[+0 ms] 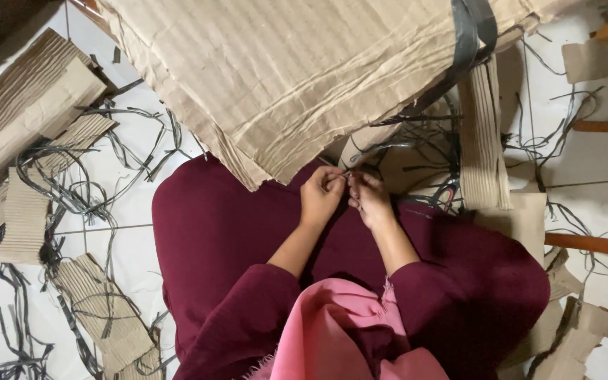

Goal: Securing cardboard packaging around wooden chair legs using plastic straps and tying knots.

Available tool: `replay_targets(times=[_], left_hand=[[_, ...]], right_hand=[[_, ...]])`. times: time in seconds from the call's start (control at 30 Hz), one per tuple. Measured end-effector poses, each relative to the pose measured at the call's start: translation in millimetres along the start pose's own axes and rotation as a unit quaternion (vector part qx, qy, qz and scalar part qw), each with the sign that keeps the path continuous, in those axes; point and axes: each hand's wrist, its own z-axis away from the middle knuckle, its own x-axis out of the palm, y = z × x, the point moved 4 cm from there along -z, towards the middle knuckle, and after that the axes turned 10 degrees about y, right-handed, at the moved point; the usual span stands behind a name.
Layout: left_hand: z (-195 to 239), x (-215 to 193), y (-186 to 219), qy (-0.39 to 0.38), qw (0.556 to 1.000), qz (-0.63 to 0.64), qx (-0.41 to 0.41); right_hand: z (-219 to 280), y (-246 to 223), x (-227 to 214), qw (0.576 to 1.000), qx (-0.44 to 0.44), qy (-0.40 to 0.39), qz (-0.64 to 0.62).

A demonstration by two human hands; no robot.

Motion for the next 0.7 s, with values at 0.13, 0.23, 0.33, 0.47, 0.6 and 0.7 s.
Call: replay_targets(times=[0.13, 0.23, 0.33, 0.47, 0.6, 0.7], left_hand=[[-5.0, 5.5, -8.4, 0.010, 0.999, -0.034, 0.019], [-15.3, 7.9, -18.0, 0.013, 0.998, -0.057, 0.024], [-15.8, 7.2, -14.5, 0.016, 0.998, -0.056, 0.031], [-30.8, 6.1, -34.9, 0.029, 1.000, -0.011, 0.005], [-42.9, 12.0, -62.4, 0.012, 0.994, 0.058, -0.096], [-44.0, 15.8, -64.1, -0.004, 0.970, 0.144, -0.196]], right_hand=[[5.1, -6.4, -0.5, 1.000, -0.018, -0.001, 0.014], [9.6, -11.3, -1.6, 1.000, -0.023, -0.007, -0.009], [-3.0, -3.0, -11.6, 0.996, -0.086, -0.007, 0.036], [-1.4, -21.2, -25.2, 0.896, -0.312, 0.063, 0.309], [-9.4, -38.7, -24.7, 0.835, -0.404, 0.066, 0.368], [-65.8, -15.1, -33.1, 0.790, -0.416, 0.094, 0.442]])
